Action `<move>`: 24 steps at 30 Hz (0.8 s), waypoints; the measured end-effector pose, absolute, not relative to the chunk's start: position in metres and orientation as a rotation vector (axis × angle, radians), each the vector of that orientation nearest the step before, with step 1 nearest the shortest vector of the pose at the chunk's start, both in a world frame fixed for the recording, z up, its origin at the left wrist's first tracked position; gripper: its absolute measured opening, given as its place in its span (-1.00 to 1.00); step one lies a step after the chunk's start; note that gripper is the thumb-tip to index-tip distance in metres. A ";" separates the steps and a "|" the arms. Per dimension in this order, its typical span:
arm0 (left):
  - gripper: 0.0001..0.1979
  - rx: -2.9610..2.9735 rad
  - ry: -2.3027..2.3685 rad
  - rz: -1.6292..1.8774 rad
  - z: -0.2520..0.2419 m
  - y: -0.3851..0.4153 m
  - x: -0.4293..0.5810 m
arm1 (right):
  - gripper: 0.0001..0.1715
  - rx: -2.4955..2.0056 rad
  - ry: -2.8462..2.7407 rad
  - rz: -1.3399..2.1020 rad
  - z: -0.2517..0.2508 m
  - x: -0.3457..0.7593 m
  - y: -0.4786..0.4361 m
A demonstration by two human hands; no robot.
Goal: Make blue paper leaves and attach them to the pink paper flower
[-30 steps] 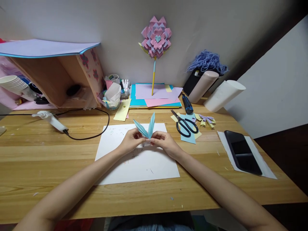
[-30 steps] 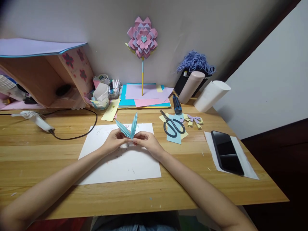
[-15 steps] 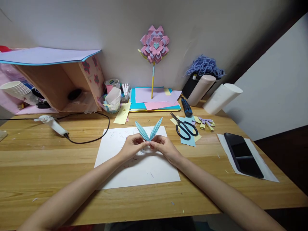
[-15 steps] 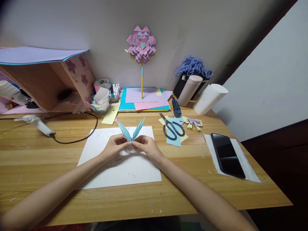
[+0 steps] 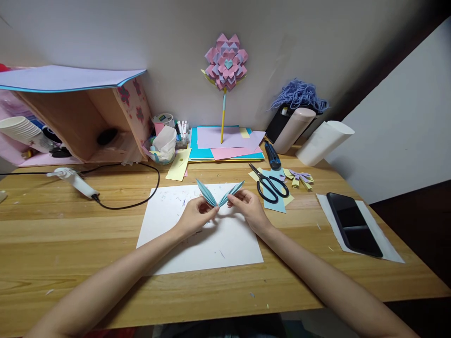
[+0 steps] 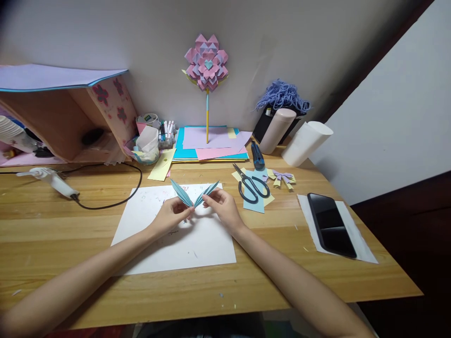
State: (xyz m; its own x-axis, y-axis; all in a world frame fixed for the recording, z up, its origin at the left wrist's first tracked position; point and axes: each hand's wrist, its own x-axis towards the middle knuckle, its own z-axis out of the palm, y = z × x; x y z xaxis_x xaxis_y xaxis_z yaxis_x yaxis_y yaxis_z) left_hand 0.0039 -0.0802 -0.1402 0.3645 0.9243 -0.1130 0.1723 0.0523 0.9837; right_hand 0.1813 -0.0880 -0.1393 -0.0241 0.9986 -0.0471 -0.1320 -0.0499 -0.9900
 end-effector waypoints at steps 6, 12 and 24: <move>-0.72 1.372 1.054 0.832 -0.138 -0.081 0.005 | -0.66 -1.196 -1.080 1.301 -0.138 0.181 -0.089; -0.69 1.361 1.070 0.856 -0.138 -0.081 0.006 | -0.66 -1.162 -1.097 1.309 -0.138 0.179 -0.089; -0.72 1.393 1.067 0.850 -0.137 -0.081 0.006 | -0.66 -1.111 -1.113 1.377 -0.138 0.181 -0.089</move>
